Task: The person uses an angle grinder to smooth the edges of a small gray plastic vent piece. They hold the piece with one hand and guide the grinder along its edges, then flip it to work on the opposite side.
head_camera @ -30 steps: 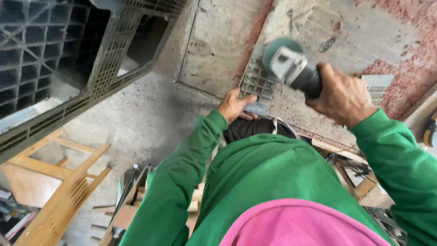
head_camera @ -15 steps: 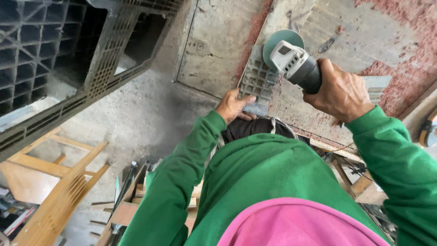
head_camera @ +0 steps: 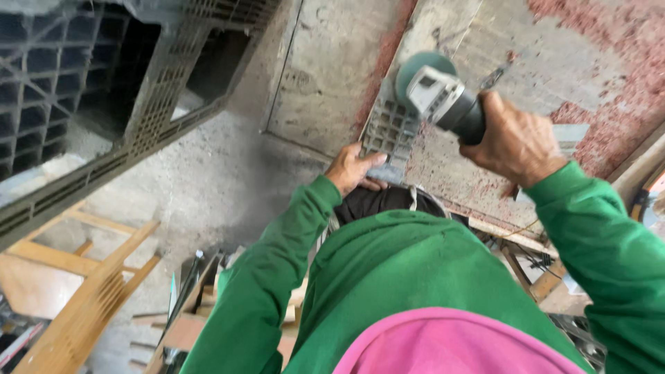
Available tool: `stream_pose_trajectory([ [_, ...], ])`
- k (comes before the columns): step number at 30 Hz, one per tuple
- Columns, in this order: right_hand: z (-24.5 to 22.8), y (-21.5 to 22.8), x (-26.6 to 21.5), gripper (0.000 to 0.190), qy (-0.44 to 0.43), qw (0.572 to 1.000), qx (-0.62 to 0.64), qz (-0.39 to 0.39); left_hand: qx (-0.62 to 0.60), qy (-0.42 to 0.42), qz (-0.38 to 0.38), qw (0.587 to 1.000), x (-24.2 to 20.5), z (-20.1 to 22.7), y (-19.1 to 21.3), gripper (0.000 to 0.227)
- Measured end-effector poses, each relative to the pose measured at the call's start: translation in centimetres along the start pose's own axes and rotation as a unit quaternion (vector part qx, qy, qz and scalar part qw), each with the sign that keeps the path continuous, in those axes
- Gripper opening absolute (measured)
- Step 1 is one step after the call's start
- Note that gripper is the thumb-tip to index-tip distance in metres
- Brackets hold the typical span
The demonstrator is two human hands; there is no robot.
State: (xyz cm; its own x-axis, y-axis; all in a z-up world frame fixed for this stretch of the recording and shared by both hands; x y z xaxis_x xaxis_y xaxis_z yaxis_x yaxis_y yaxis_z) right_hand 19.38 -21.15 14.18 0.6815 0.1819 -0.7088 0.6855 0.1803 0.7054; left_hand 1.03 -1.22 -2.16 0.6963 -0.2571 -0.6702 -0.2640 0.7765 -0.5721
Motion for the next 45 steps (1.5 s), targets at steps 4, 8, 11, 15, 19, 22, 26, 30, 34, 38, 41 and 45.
stream_pose_trajectory([
  [4, 0.1, 0.3, 0.3, 0.065, 0.0, 0.999, -0.033, -0.025, 0.033, 0.004, 0.018, 0.999, 0.2, 0.4, 0.3, 0.039],
  [8, 0.2, 0.6, -0.2, 0.067, 0.012, 1.0, -0.005, 0.007, 0.012, 0.013, 0.016, 1.0, 0.0, 0.2, -0.1, 0.038],
  [11, -0.4, 0.2, -0.8, 0.064, 0.018, 1.0, -0.012, 0.0, 0.014, 0.007, 0.016, 1.0, -0.5, 0.2, 0.0, 0.038],
  [15, -0.1, 0.6, 0.0, 0.071, -0.014, 1.0, 0.015, -0.01, 0.033, 0.014, 0.024, 0.999, 0.7, -0.1, 0.4, 0.04],
  [19, 1.7, 0.3, -0.8, 0.071, -0.064, 0.991, 0.112, 0.014, 0.11, -0.019, 0.027, 0.993, 0.5, -0.6, 1.4, 0.048],
  [22, 3.5, -1.3, -2.0, 0.072, -0.105, 0.971, 0.213, 0.022, 0.475, -0.29, 0.131, 0.82, 0.5, 2.8, 1.9, 0.086],
  [26, 5.0, -5.5, -4.4, 0.068, -0.12, 0.944, 0.305, 0.034, 0.258, -0.233, 0.224, 0.91, -0.2, 4.5, 1.6, 0.075],
  [30, 4.8, -7.8, -4.9, 0.067, -0.147, 0.933, 0.327, 0.036, 0.069, -0.26, 0.245, 0.932, 0.7, 7.4, 0.3, 0.063],
  [34, 4.3, -8.3, -4.6, 0.073, -0.143, 0.926, 0.348, 0.029, -0.003, -0.292, 0.25, 0.923, 2.2, 8.2, -0.7, 0.048],
  [38, 3.9, -8.9, -4.1, 0.076, -0.139, 0.927, 0.349, 0.015, -0.043, -0.305, 0.233, 0.922, 3.7, 8.1, -0.9, 0.042],
  [41, 4.2, -9.4, -4.6, 0.076, -0.142, 0.928, 0.345, 0.005, -0.021, -0.323, 0.241, 0.915, 4.0, 7.4, -1.0, 0.039],
  [45, 4.7, -9.5, -5.1, 0.078, -0.13, 0.924, 0.36, 0.006, 0.001, -0.344, 0.251, 0.905, 4.0, 7.3, -1.1, 0.04],
])
Point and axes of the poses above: each hand's wrist, its own x-axis towards the middle knuckle, its own y-axis out of the back of the hand, z = x × y, the point moved 3 cm from there along x, towards the middle knuckle, and after that the axes turned 12 degrees about -y, right-handed, at the moved point
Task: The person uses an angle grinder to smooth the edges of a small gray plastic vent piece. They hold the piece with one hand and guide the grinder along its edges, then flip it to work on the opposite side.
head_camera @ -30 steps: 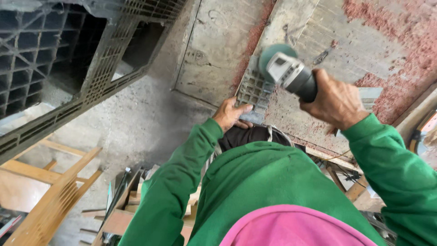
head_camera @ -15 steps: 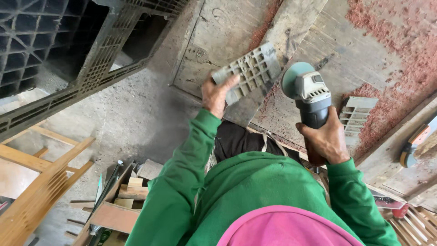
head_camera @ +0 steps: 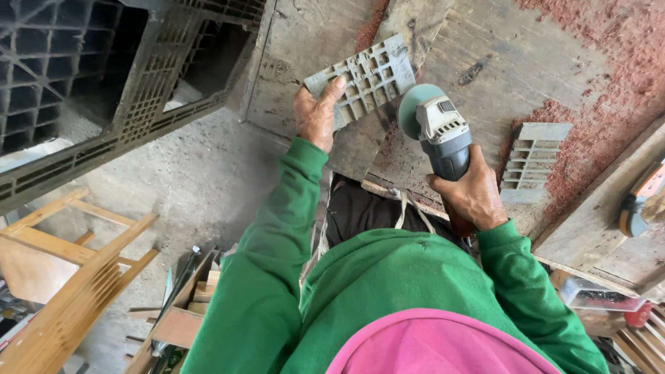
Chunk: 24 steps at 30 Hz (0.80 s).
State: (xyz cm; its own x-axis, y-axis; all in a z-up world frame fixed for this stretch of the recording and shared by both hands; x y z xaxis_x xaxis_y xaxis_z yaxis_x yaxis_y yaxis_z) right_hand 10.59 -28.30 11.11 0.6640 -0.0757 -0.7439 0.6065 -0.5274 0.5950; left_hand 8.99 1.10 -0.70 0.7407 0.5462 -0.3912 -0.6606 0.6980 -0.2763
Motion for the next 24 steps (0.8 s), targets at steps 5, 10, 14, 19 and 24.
stream_pose_trajectory([
  [5, 0.0, 0.3, 1.0, 0.078, 0.007, 0.999, 0.032, -0.01, 0.022, 0.006, -0.031, 0.999, 0.7, 0.6, -0.3, 0.04],
  [10, -0.4, 0.2, 0.7, 0.072, 0.017, 1.0, 0.019, -0.008, 0.035, -0.009, -0.079, 0.996, 1.7, 2.3, -1.7, 0.037],
  [14, -0.8, -0.5, 0.4, 0.07, 0.006, 1.0, 0.011, -0.01, 0.06, 0.011, -0.091, 0.994, 2.4, 2.8, -2.4, 0.036],
  [19, -1.0, -1.4, 0.4, 0.074, -0.024, 0.997, 0.067, -0.004, 0.117, -0.028, -0.13, 0.984, 2.7, 3.9, -2.9, 0.032],
  [24, 1.0, -1.8, -0.1, 0.069, -0.022, 0.999, 0.041, 0.018, 0.1, 0.001, -0.106, 0.989, 2.1, 4.2, -3.4, 0.03],
])
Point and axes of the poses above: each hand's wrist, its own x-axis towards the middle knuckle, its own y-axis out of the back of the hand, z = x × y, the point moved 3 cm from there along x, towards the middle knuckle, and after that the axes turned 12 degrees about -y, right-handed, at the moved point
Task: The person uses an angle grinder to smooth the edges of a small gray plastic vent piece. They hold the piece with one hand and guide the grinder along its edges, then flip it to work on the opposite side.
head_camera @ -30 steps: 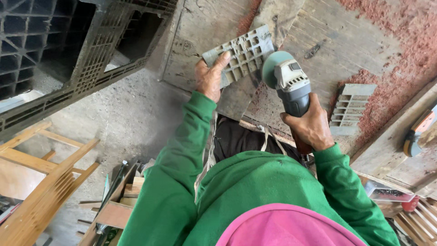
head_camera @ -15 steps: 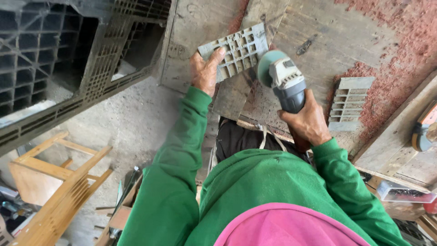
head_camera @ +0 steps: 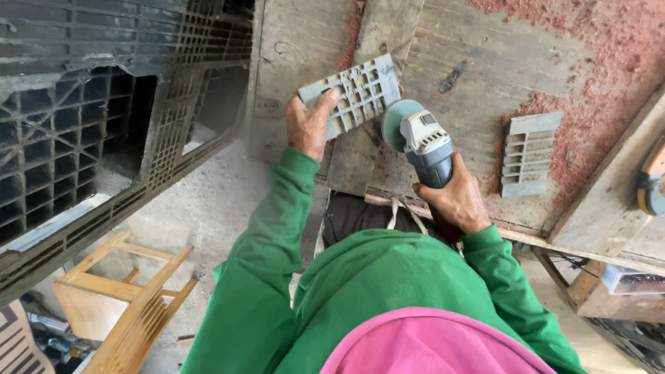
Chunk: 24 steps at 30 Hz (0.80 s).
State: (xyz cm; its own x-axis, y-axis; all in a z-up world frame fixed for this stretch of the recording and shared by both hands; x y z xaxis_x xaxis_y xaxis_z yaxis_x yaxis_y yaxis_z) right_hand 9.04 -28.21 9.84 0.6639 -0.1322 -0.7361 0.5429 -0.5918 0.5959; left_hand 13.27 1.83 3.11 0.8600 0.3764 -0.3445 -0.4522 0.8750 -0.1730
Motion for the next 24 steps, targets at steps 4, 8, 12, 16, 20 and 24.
stream_pose_trajectory([
  [4, 2.9, 0.6, 0.3, 0.066, 0.001, 0.916, 0.328, -0.23, 0.048, -0.028, 0.029, 0.998, -0.4, 0.3, -0.1, 0.029],
  [8, 5.1, 0.6, -0.8, 0.066, -0.047, 0.542, 0.669, -0.507, 0.025, -0.033, 0.065, 0.997, -1.7, 0.0, -0.6, 0.029],
  [12, 6.6, 0.5, -0.7, 0.067, -0.017, 0.36, 0.745, -0.562, 0.025, -0.028, 0.071, 0.997, -2.4, 0.0, -1.4, 0.026],
  [16, 7.3, -1.0, -1.2, 0.069, -0.005, 0.343, 0.761, -0.551, 0.026, -0.044, 0.054, 0.997, -2.5, 0.2, -1.1, 0.023],
  [20, 5.6, 0.4, -2.0, 0.068, -0.007, 0.436, 0.742, -0.508, 0.001, -0.048, 0.042, 0.998, -2.5, 0.0, -1.2, 0.021],
  [24, 2.6, 2.3, -2.0, 0.063, -0.077, 0.839, 0.46, -0.281, -0.041, -0.047, 0.056, 0.996, -2.2, 0.3, -1.0, 0.036],
])
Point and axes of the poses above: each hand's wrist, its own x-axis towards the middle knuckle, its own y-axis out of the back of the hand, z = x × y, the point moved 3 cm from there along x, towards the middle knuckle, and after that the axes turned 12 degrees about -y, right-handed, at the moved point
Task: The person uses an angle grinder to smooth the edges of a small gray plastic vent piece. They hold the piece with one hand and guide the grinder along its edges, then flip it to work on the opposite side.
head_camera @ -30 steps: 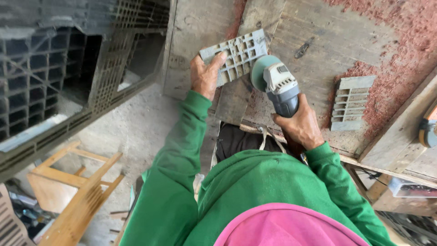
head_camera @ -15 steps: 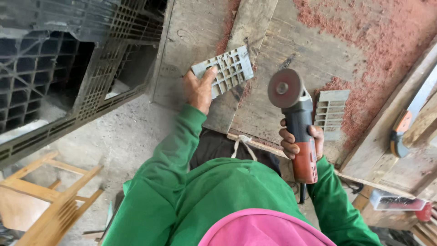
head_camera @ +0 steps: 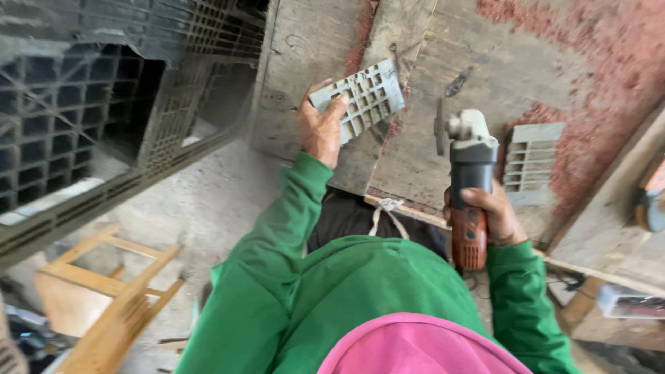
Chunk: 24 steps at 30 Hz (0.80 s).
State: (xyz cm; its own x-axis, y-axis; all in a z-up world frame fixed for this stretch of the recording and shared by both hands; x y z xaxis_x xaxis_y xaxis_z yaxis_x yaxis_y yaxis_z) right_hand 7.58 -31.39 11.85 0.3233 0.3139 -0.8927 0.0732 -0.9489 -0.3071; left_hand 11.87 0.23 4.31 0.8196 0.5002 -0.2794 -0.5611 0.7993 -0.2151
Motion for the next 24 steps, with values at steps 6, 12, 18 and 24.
stream_pose_trajectory([
  [6, -0.9, -3.7, 2.6, 0.071, 0.115, 0.897, -0.35, 0.246, -0.07, 0.059, -0.004, 0.996, 0.4, -0.3, 0.5, 0.046],
  [12, 1.0, -5.6, 4.3, 0.071, 0.089, 0.876, -0.351, 0.319, -0.037, 0.029, -0.036, 0.998, 1.3, -0.3, 1.5, 0.039],
  [18, 1.0, -6.2, 4.4, 0.073, 0.064, 0.876, -0.334, 0.341, -0.064, 0.07, -0.039, 0.995, 1.7, -0.1, 1.7, 0.038],
  [24, 1.0, -5.6, 4.6, 0.071, 0.072, 0.864, -0.381, 0.32, -0.012, 0.038, -0.032, 0.999, 1.5, -0.2, 1.2, 0.037],
])
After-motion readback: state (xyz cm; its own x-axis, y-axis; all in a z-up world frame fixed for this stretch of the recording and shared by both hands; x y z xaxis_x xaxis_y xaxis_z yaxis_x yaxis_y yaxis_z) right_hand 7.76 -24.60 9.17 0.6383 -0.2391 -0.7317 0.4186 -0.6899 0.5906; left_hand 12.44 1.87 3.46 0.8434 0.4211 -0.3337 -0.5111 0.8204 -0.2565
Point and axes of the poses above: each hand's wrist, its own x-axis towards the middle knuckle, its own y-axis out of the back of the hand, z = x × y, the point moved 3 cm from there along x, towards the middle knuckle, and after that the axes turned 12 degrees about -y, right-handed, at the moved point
